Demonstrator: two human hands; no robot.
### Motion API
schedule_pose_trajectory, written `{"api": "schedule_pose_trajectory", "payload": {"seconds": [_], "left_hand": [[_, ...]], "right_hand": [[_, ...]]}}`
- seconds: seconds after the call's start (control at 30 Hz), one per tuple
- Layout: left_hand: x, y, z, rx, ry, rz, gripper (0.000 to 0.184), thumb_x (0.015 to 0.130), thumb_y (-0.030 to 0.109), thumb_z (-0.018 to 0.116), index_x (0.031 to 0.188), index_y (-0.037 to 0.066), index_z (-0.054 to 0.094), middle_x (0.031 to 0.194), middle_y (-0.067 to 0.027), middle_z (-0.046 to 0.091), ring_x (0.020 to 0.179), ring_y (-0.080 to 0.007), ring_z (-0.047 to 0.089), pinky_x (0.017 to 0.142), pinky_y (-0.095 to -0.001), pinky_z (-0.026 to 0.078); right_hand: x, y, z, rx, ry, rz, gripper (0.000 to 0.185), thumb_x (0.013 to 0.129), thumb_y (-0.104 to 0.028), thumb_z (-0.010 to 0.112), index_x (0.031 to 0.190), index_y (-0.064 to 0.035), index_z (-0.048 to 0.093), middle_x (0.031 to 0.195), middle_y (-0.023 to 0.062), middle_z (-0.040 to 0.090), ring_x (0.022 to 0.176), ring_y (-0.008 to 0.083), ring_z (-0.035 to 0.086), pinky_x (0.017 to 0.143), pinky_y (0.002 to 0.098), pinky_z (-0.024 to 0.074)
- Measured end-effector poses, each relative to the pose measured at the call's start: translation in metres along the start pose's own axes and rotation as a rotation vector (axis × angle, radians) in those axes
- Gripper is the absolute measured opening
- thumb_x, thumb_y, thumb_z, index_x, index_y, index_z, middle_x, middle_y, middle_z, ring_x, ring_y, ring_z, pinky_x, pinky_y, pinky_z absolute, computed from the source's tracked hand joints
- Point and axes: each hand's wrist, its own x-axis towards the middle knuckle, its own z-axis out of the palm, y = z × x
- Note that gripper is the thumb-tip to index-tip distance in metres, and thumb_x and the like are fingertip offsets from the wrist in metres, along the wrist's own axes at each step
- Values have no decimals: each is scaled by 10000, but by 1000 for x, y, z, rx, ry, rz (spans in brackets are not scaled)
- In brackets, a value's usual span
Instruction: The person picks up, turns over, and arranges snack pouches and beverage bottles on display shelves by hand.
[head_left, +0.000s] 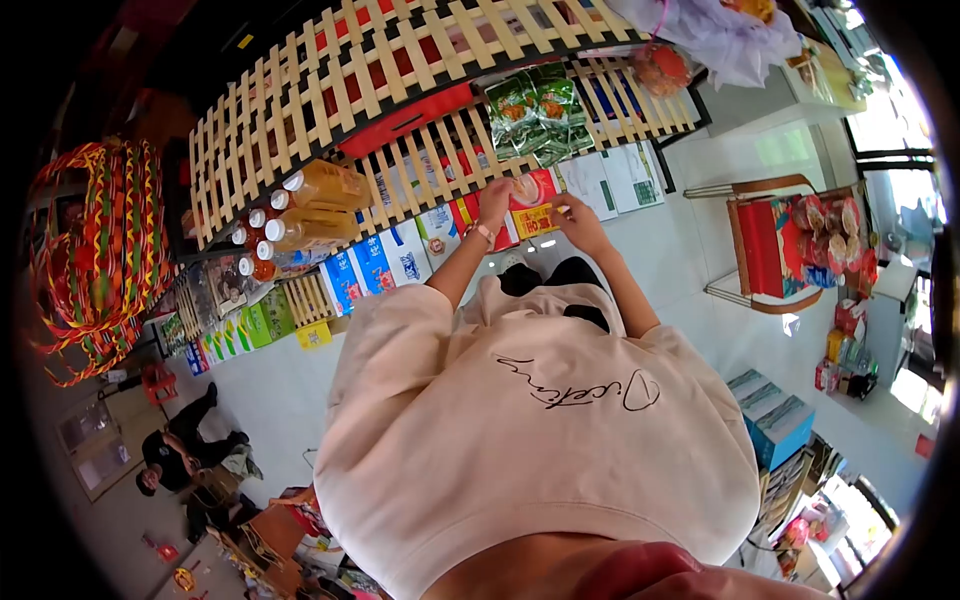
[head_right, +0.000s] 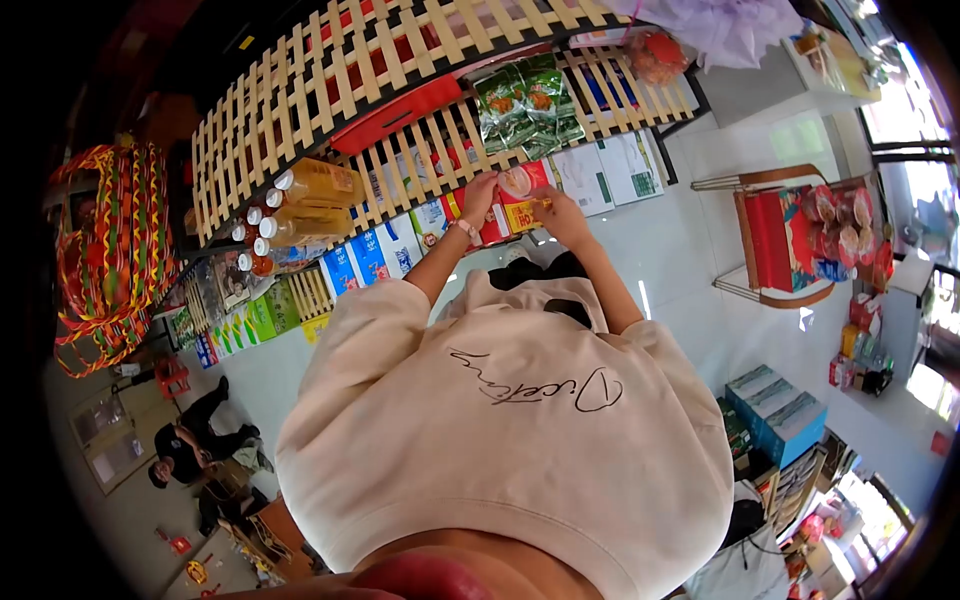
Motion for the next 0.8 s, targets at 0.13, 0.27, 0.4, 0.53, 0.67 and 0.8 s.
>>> {"api": "schedule_pose_trajectory", "payload": {"seconds": [0.13, 0.27, 0.4, 0.53, 0.67, 0.8], "left_hand": [[36, 26, 14, -161, -42, -146, 204, 823, 147, 490, 1001, 66, 548, 752, -14, 543, 634, -94, 509, 566, -231, 438], [56, 38, 35, -391, -63, -288, 144, 822, 189, 500, 901, 72, 520, 826, -44, 561, 703, -122, 536, 630, -257, 447], [58, 64, 51, -631, -44, -313, 137, 835, 196, 505, 808, 62, 519, 750, -59, 578, 617, -119, 534, 573, -245, 457], [61, 49, 62, -577, 26, -256, 170, 842, 197, 522, 778, 40, 534, 647, -44, 571, 517, -103, 520, 479, -209, 436], [66, 34, 70, -197, 249, -121, 215, 834, 229, 525, 756, 33, 562, 624, -38, 585, 525, -108, 536, 481, -245, 428], [36, 42, 73, 384, 351, -48, 230, 794, 255, 535, 739, 34, 567, 608, -97, 589, 577, -248, 581, 567, -353, 455]], "right_hand": [[68, 22, -4, 208, 13, -35, 335, 749, -180, 566, 1043, -27, 521, 970, 140, 564, 782, 232, 565, 667, 303, 449], [130, 43, -11, -8, 5, -136, 494, 743, -189, 589, 1166, 9, 428, 1025, 170, 538, 834, 197, 557, 715, 288, 443], [180, 80, -3, -61, -110, -137, 584, 739, -231, 597, 1217, 16, 370, 1090, 194, 471, 826, 208, 540, 737, 288, 434], [174, 68, -20, -48, -188, -80, 552, 756, -231, 584, 1224, -16, 386, 1097, 162, 433, 759, 185, 526, 711, 269, 430], [183, 63, -36, 161, -310, 41, 485, 785, -185, 555, 1229, -59, 405, 1072, 119, 471, 752, 155, 515, 672, 272, 427], [178, 61, -58, 442, -458, 244, 486, 793, -176, 549, 1245, -97, 388, 1049, 74, 499, 874, 147, 520, 716, 277, 418]]}}
